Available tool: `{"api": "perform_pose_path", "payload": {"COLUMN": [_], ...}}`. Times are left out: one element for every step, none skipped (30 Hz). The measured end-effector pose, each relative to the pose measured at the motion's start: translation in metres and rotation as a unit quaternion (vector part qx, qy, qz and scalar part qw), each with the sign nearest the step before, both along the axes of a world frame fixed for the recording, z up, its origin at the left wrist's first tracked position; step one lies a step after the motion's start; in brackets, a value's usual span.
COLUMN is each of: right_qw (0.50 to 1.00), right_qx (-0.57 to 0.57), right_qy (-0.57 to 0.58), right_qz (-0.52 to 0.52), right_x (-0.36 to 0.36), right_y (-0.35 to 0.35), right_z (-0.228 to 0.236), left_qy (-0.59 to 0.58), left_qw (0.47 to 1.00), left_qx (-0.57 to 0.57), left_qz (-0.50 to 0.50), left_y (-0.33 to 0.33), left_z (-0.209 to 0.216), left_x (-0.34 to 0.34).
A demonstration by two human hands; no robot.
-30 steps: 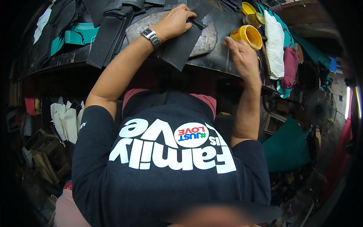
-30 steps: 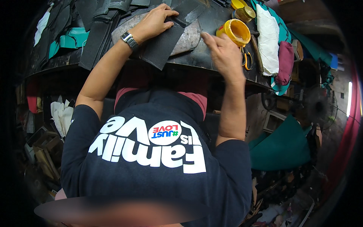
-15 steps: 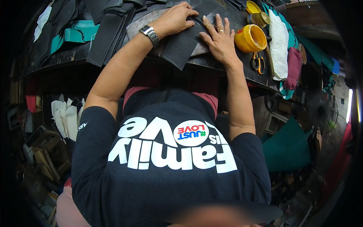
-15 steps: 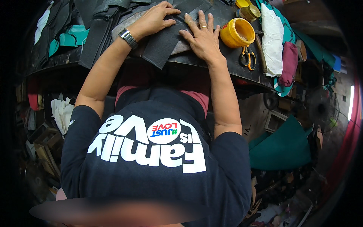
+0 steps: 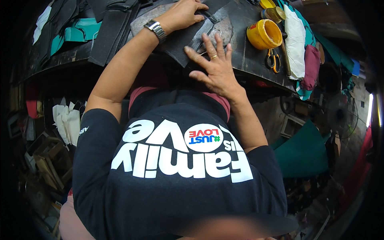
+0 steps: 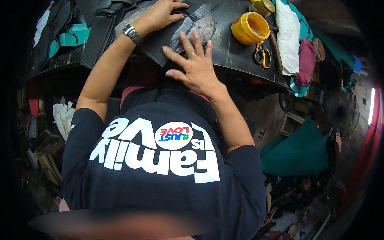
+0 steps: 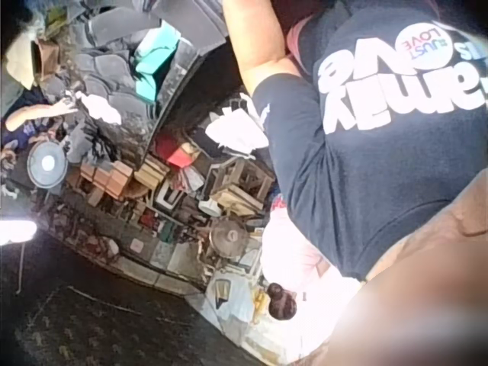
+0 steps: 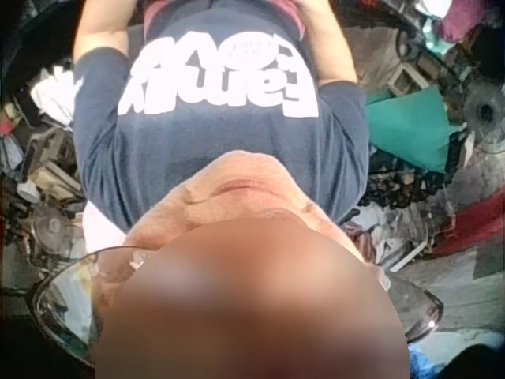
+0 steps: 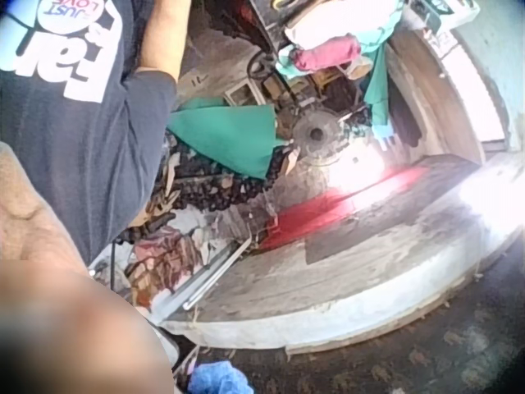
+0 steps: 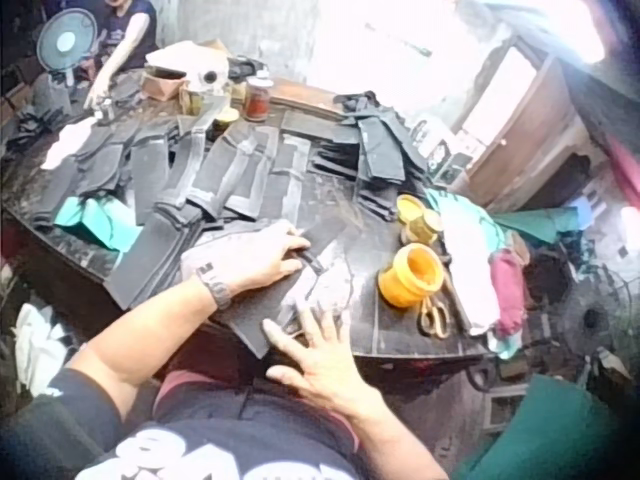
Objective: The person gathers black rubber strips on a workbench, retrieves a metal can and a yellow tub, then repeatedly applies a substance from the tub to individual rubber pieces using a small tool. The treated pieces are set aside on the bench.
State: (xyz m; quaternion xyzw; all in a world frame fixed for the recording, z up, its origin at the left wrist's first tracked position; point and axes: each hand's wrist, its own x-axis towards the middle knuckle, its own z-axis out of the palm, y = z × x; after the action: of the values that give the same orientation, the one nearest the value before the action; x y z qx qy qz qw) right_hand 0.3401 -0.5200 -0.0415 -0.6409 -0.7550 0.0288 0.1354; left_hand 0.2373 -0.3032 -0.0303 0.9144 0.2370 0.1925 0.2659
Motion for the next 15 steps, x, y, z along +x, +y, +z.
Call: {"api": "perform_pose_path", "payload": {"right_qw": [1.0,0.999,0.998,0.998,0.997,0.979,0.953,0.959,0.96,0.97,0.976,0.975,0.965,0.954,0.948], "right_qx": [-0.005,-0.04,-0.015,0.004,0.021,0.051,0.125,0.166,0.206,0.145,0.089,0.035,-0.023,-0.052,-0.074], "right_qy": [-0.005,0.009,0.038,0.052,0.058,0.196,0.269,0.202,0.113,0.017,-0.041,-0.1,-0.16,-0.204,-0.235], "right_qz": [0.009,0.018,0.042,0.046,0.053,-0.02,-0.057,-0.113,-0.151,-0.192,-0.195,-0.197,-0.204,-0.215,-0.2], "right_x": [-0.004,-0.006,-0.001,0.014,0.033,0.048,0.067,0.088,0.11,0.129,0.14,0.15,0.158,0.16,0.163], "right_y": [-0.004,-0.009,-0.011,-0.011,-0.012,-0.015,-0.01,-0.011,-0.002,-0.003,0.0,0.006,0.013,0.021,0.027], "right_z": [0.004,0.01,0.018,0.03,0.045,0.058,0.067,0.08,0.09,0.101,0.102,0.102,0.102,0.096,0.093], "left_qy": [-0.005,0.007,0.017,0.026,0.004,-0.017,-0.037,-0.047,-0.024,-0.001,0.022,0.024,0.028,0.031,0.031], "left_qw": [1.0,1.0,1.0,1.0,1.0,0.999,0.999,0.998,0.998,0.999,0.998,0.998,0.998,0.998,0.999], "left_qx": [-0.001,-0.006,-0.01,-0.014,-0.017,-0.022,-0.025,-0.041,-0.032,-0.024,-0.015,-0.003,0.009,0.022,0.014], "left_qz": [-0.002,-0.005,-0.008,-0.009,-0.013,-0.017,-0.023,-0.031,-0.039,-0.046,-0.052,-0.051,-0.05,-0.049,-0.033], "left_y": [0.001,0.002,0.004,0.006,0.007,0.008,0.008,0.008,0.006,0.004,0.0,-0.004,-0.008,-0.011,-0.014], "left_z": [0.0,-0.001,-0.001,-0.001,0.0,0.001,0.003,0.006,0.01,0.015,0.019,0.024,0.029,0.033,0.034], "left_x": [0.0,0.0,0.0,-0.001,-0.001,-0.001,-0.002,-0.006,-0.008,-0.014,-0.019,-0.021,-0.022,-0.023,-0.021]}}
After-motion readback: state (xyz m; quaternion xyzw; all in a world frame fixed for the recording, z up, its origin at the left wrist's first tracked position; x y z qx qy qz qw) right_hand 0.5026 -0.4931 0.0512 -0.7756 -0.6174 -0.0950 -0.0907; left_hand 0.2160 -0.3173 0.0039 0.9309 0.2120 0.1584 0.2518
